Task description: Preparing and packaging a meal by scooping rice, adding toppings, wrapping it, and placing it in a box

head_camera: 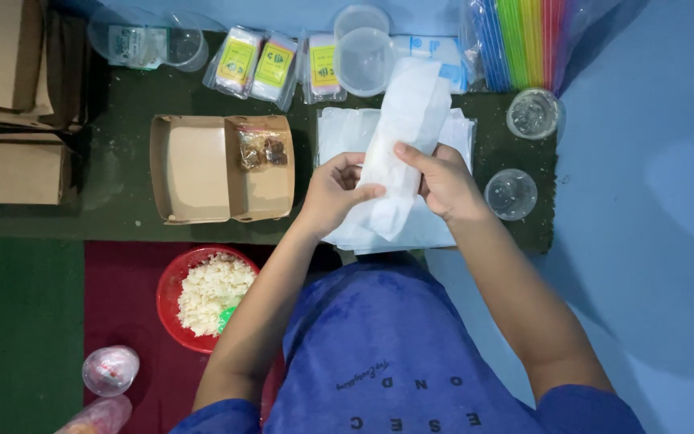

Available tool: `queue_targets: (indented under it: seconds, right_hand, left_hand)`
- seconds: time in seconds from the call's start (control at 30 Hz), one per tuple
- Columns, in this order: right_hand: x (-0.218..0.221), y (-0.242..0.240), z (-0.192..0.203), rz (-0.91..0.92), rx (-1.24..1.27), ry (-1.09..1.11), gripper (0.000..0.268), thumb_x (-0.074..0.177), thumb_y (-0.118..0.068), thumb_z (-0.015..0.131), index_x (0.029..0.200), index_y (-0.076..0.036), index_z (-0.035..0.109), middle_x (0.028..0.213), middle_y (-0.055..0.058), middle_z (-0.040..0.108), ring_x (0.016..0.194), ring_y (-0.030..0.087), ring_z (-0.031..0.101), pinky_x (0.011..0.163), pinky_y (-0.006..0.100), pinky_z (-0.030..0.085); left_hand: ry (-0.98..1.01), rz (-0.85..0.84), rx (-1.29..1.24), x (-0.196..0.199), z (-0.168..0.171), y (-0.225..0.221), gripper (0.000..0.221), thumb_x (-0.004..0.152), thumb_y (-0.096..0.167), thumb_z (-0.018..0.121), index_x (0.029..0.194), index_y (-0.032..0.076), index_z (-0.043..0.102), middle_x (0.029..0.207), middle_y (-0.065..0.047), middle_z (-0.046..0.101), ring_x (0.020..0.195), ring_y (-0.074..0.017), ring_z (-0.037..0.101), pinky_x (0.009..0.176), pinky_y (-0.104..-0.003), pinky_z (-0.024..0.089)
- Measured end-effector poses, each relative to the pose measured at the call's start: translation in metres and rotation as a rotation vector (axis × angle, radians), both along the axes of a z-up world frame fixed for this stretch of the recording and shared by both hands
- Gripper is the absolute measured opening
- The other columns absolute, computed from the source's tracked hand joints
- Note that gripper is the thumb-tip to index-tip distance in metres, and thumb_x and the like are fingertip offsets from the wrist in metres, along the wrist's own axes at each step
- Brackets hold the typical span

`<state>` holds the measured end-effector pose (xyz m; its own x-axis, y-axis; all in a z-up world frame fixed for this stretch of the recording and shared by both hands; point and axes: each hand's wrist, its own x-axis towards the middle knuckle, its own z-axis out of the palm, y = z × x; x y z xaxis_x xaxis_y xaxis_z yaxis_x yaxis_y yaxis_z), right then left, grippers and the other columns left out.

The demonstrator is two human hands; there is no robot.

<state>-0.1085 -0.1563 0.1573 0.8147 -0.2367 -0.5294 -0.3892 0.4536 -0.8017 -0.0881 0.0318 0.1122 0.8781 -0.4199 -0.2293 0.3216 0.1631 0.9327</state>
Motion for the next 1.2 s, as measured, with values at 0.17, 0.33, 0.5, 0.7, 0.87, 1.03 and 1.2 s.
queue_targets:
  seconds: [0.17,0.33,0.5,0.7,0.87,1.03,1.2]
  right_hand:
    - [0.007,0.005,0.015,0.043,0.005,-0.038,0.054,0.081,-0.016,0.092,0.117,0.01,0.061,0.096,0.016,0.07,0.082,0.03,0.078,0.06,0.045,0.065]
    - [0.014,0.014,0.026,0.041,-0.077,-0.097,0.054,0.082,-0.018,0.092,0.115,0.011,0.061,0.094,0.014,0.069,0.082,0.029,0.077,0.064,0.045,0.066]
    - [0.014,0.016,0.022,0.043,-0.222,-0.171,0.046,0.085,-0.016,0.091,0.115,0.006,0.065,0.096,0.009,0.067,0.092,0.019,0.071,0.067,0.039,0.066]
    - [0.011,0.029,0.03,0.023,-0.207,-0.238,0.038,0.086,-0.017,0.091,0.11,0.001,0.067,0.092,0.01,0.069,0.088,0.018,0.072,0.061,0.039,0.064]
    - [0.008,0.031,0.041,0.055,-0.24,-0.2,0.036,0.085,-0.02,0.091,0.105,0.0,0.069,0.094,0.006,0.069,0.092,0.013,0.066,0.07,0.035,0.061]
    - [0.003,0.027,0.045,0.098,-0.216,-0.18,0.041,0.081,-0.019,0.093,0.106,0.004,0.071,0.095,0.008,0.069,0.096,0.015,0.065,0.075,0.035,0.059]
    - [0.0,0.019,0.038,0.192,-0.22,-0.164,0.046,0.076,-0.017,0.094,0.109,0.006,0.071,0.097,0.009,0.07,0.097,0.017,0.067,0.079,0.035,0.058]
  left_hand:
    - [-0.102,0.101,0.038,-0.003,-0.011,0.006,0.07,0.062,0.003,0.101,0.123,0.002,0.068,0.084,-0.011,0.074,0.07,-0.0116,0.065,0.067,-0.026,0.06]
    - [-0.442,0.337,0.39,-0.024,0.028,0.018,0.07,0.065,0.014,0.1,0.125,0.005,0.066,0.098,-0.008,0.067,0.084,-0.0182,0.063,0.075,-0.028,0.058]
    - [-0.161,0.417,0.125,-0.057,0.061,0.002,0.026,0.098,0.008,0.07,0.123,0.0,0.07,0.096,-0.014,0.07,0.082,-0.0168,0.065,0.074,-0.029,0.063]
    - [0.653,0.291,-0.437,-0.03,0.075,-0.01,0.083,0.105,0.046,0.048,0.154,-0.017,0.026,0.147,-0.044,0.041,0.138,-0.0473,0.049,0.112,-0.043,0.048]
    - [0.637,0.246,-0.456,-0.018,0.057,-0.013,0.106,0.092,0.068,0.058,0.15,-0.017,0.031,0.138,-0.039,0.043,0.139,-0.0512,0.043,0.116,-0.051,0.042]
    - [0.538,0.271,-0.475,-0.014,0.039,-0.017,0.079,0.093,0.05,0.073,0.135,-0.014,0.05,0.122,-0.031,0.062,0.117,-0.0434,0.066,0.104,-0.053,0.053]
    - [0.429,0.24,-0.429,-0.01,0.021,-0.018,0.055,0.087,0.025,0.087,0.121,-0.01,0.061,0.102,-0.026,0.073,0.093,-0.038,0.077,0.085,-0.048,0.064]
